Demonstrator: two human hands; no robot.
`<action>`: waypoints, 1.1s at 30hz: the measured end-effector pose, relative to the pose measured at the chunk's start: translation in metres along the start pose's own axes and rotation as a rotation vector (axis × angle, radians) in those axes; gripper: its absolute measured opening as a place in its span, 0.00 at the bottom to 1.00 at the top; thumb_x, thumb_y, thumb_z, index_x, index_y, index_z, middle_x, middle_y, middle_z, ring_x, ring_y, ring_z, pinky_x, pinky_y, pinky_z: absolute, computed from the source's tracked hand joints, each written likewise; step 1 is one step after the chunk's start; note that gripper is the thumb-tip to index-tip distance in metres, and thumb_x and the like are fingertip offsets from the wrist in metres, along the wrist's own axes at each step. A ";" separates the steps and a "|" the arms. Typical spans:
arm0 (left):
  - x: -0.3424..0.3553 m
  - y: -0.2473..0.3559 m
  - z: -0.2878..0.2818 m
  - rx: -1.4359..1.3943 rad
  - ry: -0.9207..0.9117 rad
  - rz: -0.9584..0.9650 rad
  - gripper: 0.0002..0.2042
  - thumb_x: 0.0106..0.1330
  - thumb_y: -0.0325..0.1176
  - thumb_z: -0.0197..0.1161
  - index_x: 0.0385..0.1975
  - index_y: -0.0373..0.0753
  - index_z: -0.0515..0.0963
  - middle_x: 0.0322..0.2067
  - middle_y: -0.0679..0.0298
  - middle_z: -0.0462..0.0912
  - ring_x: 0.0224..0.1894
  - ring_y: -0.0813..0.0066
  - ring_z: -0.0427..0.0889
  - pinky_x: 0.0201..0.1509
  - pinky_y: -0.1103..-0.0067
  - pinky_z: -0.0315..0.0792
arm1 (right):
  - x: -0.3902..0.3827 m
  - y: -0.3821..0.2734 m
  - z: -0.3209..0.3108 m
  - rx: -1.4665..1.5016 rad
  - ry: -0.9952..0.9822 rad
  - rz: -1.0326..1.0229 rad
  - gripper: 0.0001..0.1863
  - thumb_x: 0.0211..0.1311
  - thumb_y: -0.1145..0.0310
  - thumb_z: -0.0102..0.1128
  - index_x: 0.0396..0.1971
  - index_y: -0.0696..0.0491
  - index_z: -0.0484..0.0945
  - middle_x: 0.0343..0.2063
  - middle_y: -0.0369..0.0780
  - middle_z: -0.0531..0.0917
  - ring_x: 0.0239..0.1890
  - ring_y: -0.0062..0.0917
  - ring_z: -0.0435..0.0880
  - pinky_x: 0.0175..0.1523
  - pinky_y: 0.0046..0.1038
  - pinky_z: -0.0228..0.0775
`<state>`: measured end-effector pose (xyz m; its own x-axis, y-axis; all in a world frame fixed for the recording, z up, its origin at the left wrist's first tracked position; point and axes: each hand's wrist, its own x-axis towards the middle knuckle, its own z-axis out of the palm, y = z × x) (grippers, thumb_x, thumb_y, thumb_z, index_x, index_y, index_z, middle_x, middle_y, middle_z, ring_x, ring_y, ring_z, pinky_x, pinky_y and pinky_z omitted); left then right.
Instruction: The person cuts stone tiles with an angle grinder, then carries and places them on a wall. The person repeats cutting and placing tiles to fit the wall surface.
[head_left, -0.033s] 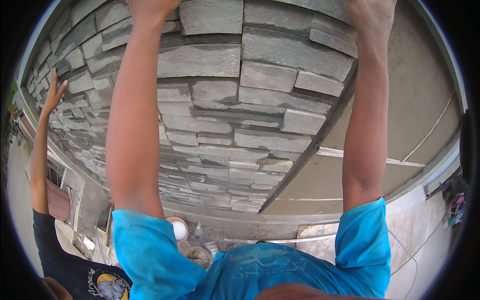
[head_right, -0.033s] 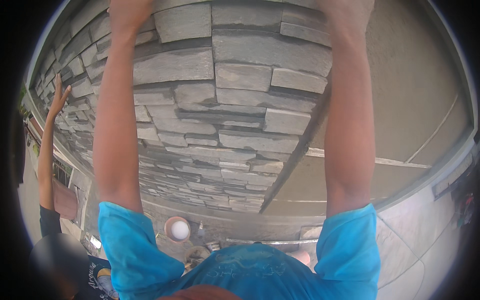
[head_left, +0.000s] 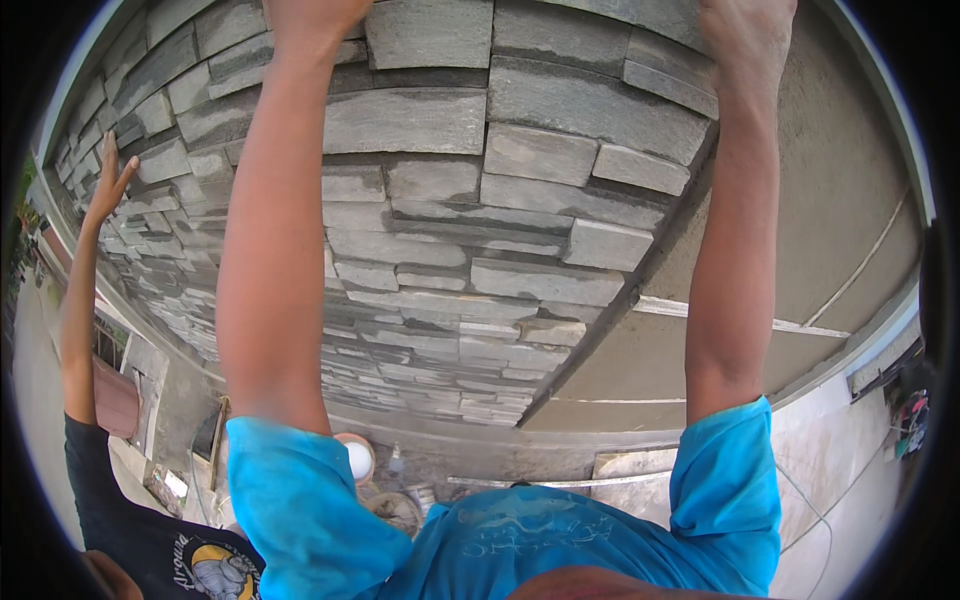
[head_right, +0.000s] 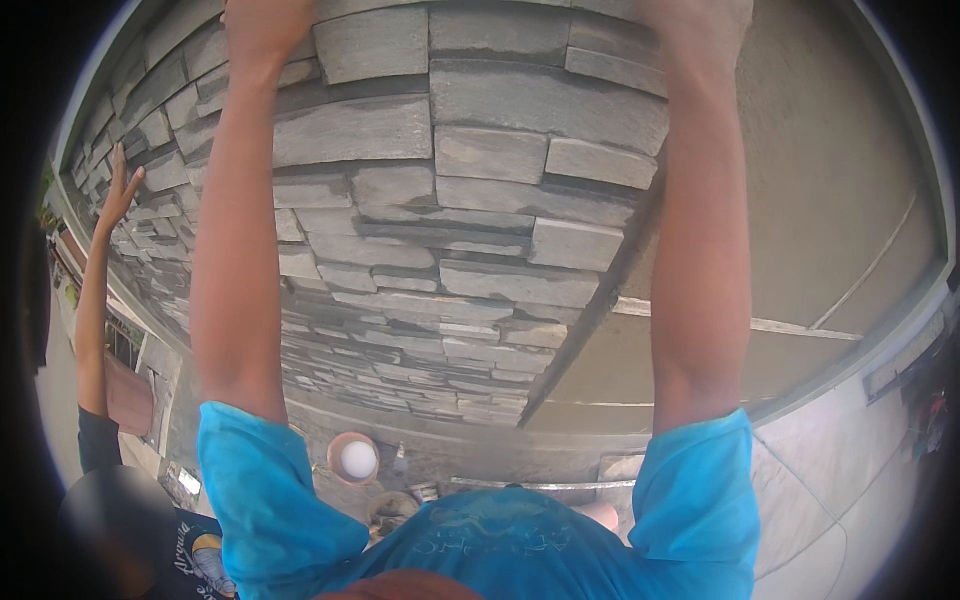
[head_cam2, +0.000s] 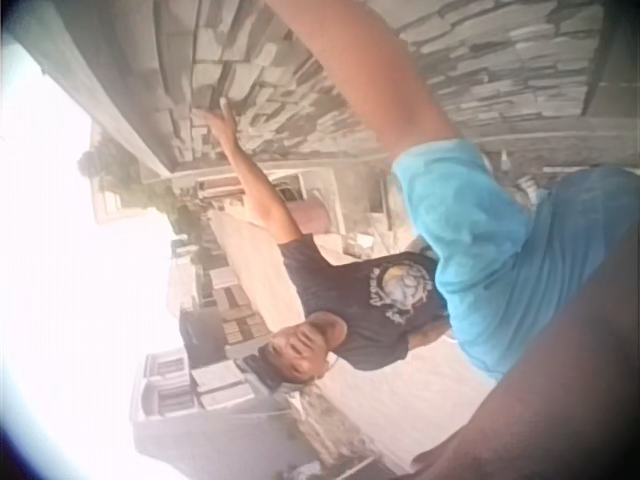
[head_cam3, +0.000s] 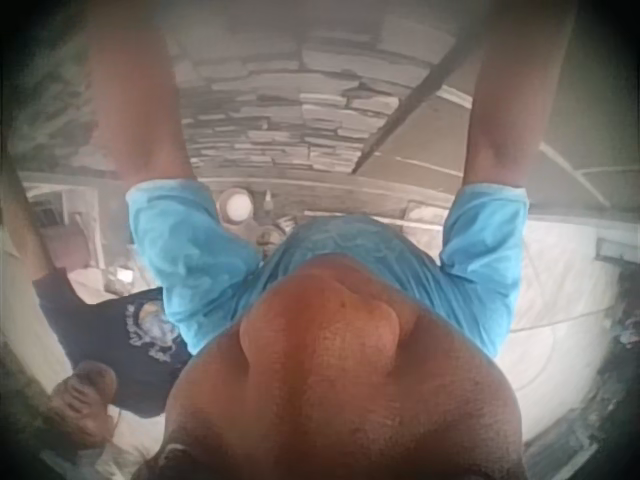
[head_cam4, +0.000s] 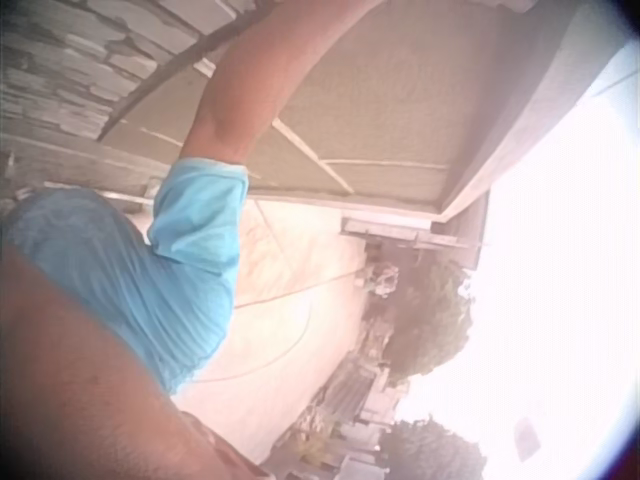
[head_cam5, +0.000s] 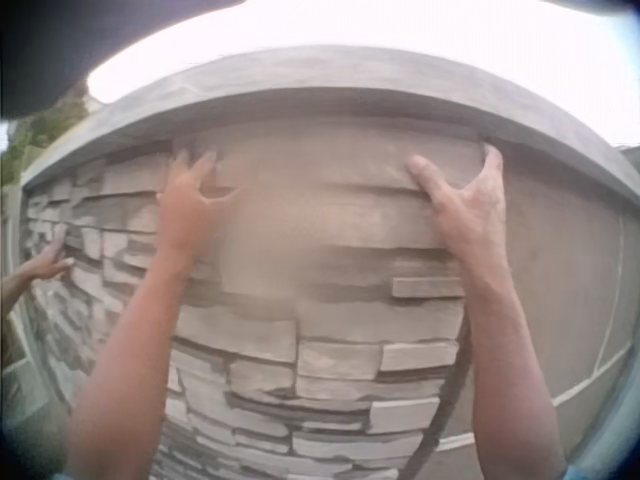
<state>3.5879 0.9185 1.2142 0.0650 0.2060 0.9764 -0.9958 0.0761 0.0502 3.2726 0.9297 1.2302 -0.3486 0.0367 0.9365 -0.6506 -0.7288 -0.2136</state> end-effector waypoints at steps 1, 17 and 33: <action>-0.002 0.006 -0.003 0.002 0.052 0.120 0.33 0.55 0.48 0.73 0.60 0.39 0.78 0.63 0.40 0.72 0.64 0.42 0.71 0.69 0.58 0.65 | 0.001 -0.001 0.000 -0.014 -0.007 -0.005 0.52 0.54 0.50 0.76 0.67 0.70 0.59 0.62 0.64 0.72 0.67 0.48 0.70 0.71 0.39 0.61; 0.006 0.059 -0.020 -0.087 0.193 0.354 0.14 0.58 0.41 0.67 0.42 0.46 0.82 0.40 0.54 0.82 0.46 0.54 0.78 0.51 0.60 0.71 | 0.007 0.007 0.001 0.029 -0.036 -0.016 0.53 0.53 0.48 0.76 0.66 0.70 0.61 0.61 0.64 0.72 0.67 0.48 0.71 0.70 0.39 0.62; 0.005 0.058 -0.037 -0.064 -0.199 0.136 0.26 0.64 0.60 0.65 0.61 0.59 0.79 0.58 0.61 0.70 0.65 0.57 0.64 0.63 0.50 0.69 | -0.052 -0.003 -0.004 -0.252 -0.038 -0.550 0.41 0.57 0.46 0.73 0.68 0.44 0.66 0.63 0.47 0.61 0.68 0.41 0.56 0.69 0.47 0.48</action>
<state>3.5327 0.9599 1.2141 -0.0891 0.0228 0.9958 -0.9881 0.1235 -0.0912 3.2897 0.9324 1.1806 0.1054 0.3339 0.9367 -0.8701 -0.4251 0.2494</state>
